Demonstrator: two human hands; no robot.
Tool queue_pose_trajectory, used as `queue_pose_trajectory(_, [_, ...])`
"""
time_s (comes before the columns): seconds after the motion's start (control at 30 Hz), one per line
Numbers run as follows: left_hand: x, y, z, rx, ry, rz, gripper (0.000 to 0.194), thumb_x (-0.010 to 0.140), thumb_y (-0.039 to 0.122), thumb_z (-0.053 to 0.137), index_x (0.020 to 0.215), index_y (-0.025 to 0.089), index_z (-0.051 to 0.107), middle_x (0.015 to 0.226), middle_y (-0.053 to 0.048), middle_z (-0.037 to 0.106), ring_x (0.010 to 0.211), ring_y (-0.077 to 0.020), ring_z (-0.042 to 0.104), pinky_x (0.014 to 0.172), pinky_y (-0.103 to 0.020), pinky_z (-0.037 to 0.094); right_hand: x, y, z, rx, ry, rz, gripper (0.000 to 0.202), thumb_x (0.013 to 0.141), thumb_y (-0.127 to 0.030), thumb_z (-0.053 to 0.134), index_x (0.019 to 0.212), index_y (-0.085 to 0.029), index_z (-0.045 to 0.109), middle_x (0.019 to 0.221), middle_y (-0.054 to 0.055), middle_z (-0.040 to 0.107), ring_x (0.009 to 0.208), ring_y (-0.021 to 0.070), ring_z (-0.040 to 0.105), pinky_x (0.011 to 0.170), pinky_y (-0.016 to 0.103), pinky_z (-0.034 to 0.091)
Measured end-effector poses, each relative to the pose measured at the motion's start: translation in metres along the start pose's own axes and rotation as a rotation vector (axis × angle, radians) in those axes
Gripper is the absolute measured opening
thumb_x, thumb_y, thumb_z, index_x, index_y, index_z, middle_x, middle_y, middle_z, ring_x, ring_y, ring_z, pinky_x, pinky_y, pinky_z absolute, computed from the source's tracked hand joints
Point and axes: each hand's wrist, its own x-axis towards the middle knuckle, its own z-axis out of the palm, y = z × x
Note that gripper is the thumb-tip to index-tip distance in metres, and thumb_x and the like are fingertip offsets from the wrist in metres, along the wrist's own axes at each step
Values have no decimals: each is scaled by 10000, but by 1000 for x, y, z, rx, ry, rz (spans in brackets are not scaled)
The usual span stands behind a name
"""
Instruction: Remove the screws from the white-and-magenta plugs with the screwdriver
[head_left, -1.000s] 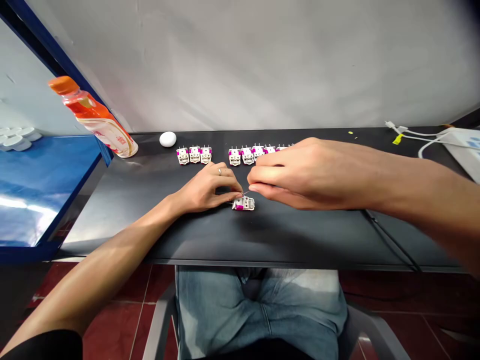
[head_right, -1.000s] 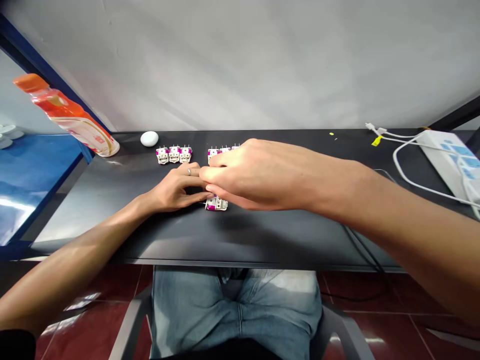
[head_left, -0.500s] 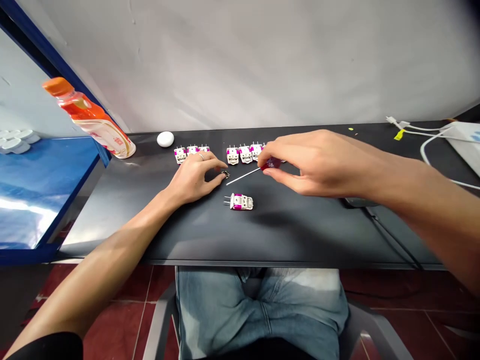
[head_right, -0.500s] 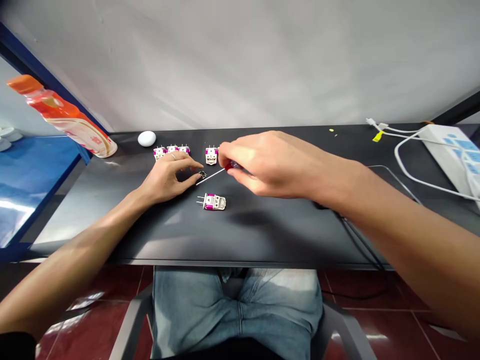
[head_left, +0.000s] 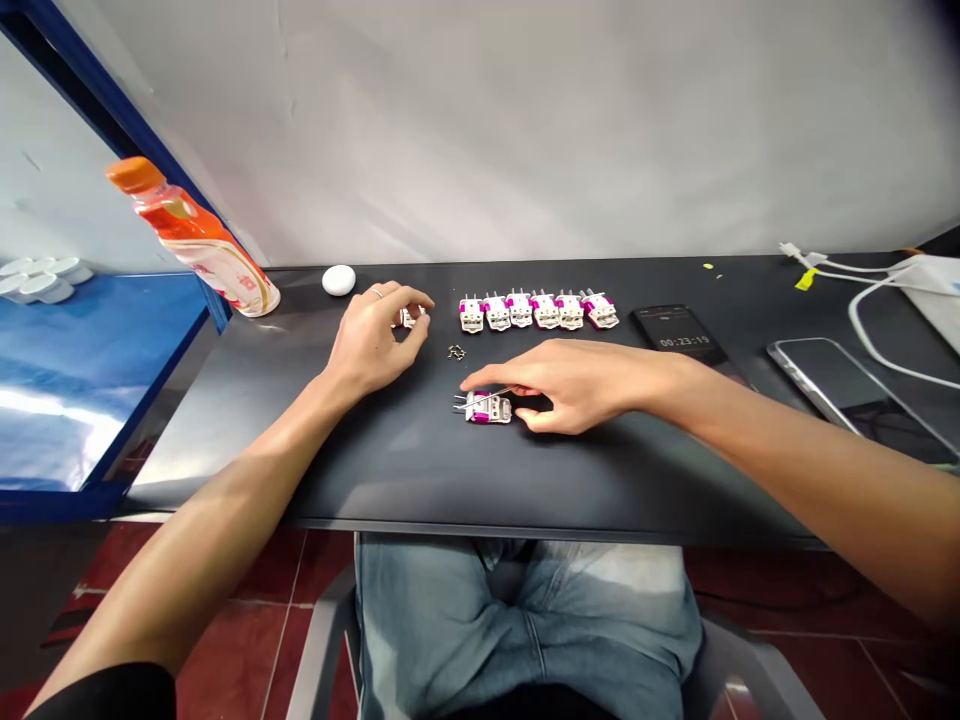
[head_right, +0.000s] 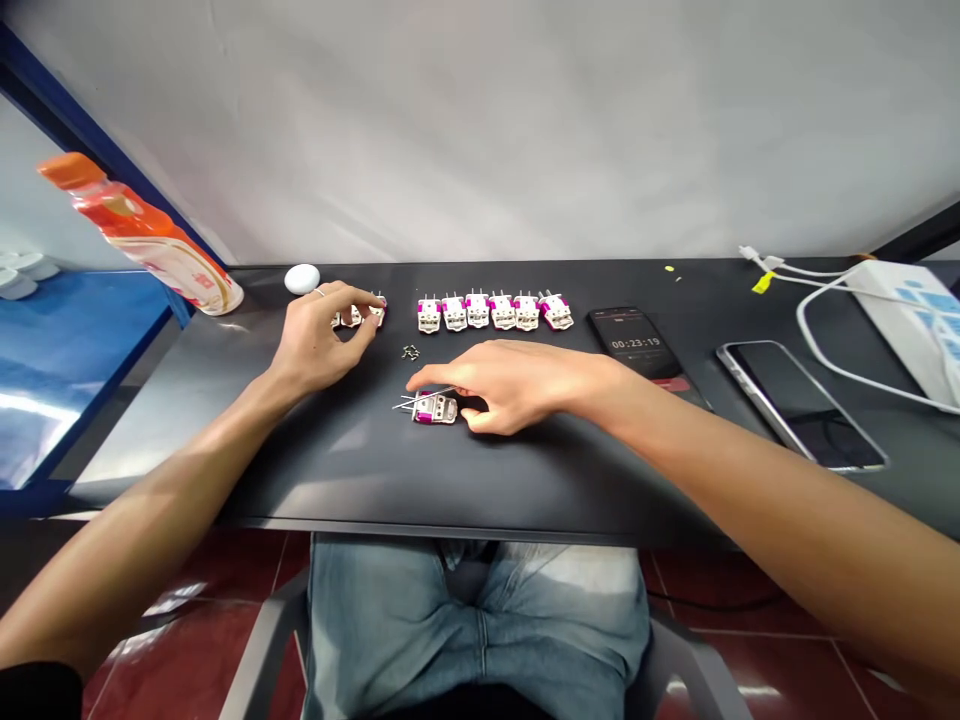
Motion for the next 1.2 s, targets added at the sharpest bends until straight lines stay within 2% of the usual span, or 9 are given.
queue_pose_trajectory(0.13, [1, -3, -1, 57, 63, -7, 160, 1027, 219, 682, 1091, 218, 828, 904, -27, 799, 839, -215, 664, 852, -369, 547, 9, 1, 4, -29, -11, -37, 715, 904, -161, 651, 1608, -280, 689, 1036, 39, 863, 748, 199, 706, 649, 285, 393])
queue_pose_trajectory(0.27, [3, -9, -3, 83, 118, -54, 193, 1016, 159, 674, 1127, 219, 819, 992, -30, 833, 880, -221, 689, 903, -387, 546, 13, 0, 4, -89, 13, -14, 574, 903, -264, 684, 1476, -235, 707, 785, -18, 744, 600, 186, 566, 599, 314, 298])
queue_pose_trajectory(0.43, [5, -14, -3, 68, 142, -84, 239, 1069, 157, 590, 1144, 222, 808, 1065, -46, 830, 887, -221, 697, 941, -395, 554, 38, 5, -13, -72, 239, 138, 549, 951, -469, 714, 1441, -238, 628, 878, 7, 732, 666, 202, 594, 662, 325, 330])
queue_pose_trajectory(0.53, [5, -14, -2, 67, 153, -86, 262, 1065, 162, 567, 1121, 221, 816, 1037, -53, 820, 880, -220, 694, 905, -378, 560, 62, 13, -29, -116, 275, 290, 512, 961, -523, 710, 1383, -250, 616, 840, 14, 706, 659, 226, 578, 672, 349, 328])
queue_pose_trajectory(0.73, [6, -12, -5, 15, 220, -92, 284, 1086, 157, 522, 1095, 223, 798, 967, -52, 788, 911, -230, 707, 897, -389, 552, 93, 21, -43, -236, 204, 347, 424, 941, -496, 732, 1263, -243, 623, 825, 35, 684, 658, 240, 577, 672, 376, 331])
queue_pose_trajectory(0.93, [6, -7, -6, -5, 230, -77, 314, 1086, 128, 498, 1113, 225, 795, 947, -49, 788, 905, -228, 714, 896, -386, 552, 100, 22, -42, -278, 139, 376, 445, 964, -510, 690, 1299, -222, 642, 912, 88, 732, 737, 297, 664, 703, 405, 370])
queue_pose_trajectory(1.2, [6, -7, -6, -8, 217, -72, 304, 1110, 140, 487, 1106, 228, 777, 953, -52, 784, 916, -233, 714, 895, -391, 547, 103, 29, -38, -270, 167, 345, 499, 1001, -553, 683, 1393, -248, 633, 976, 87, 775, 772, 299, 694, 682, 395, 372])
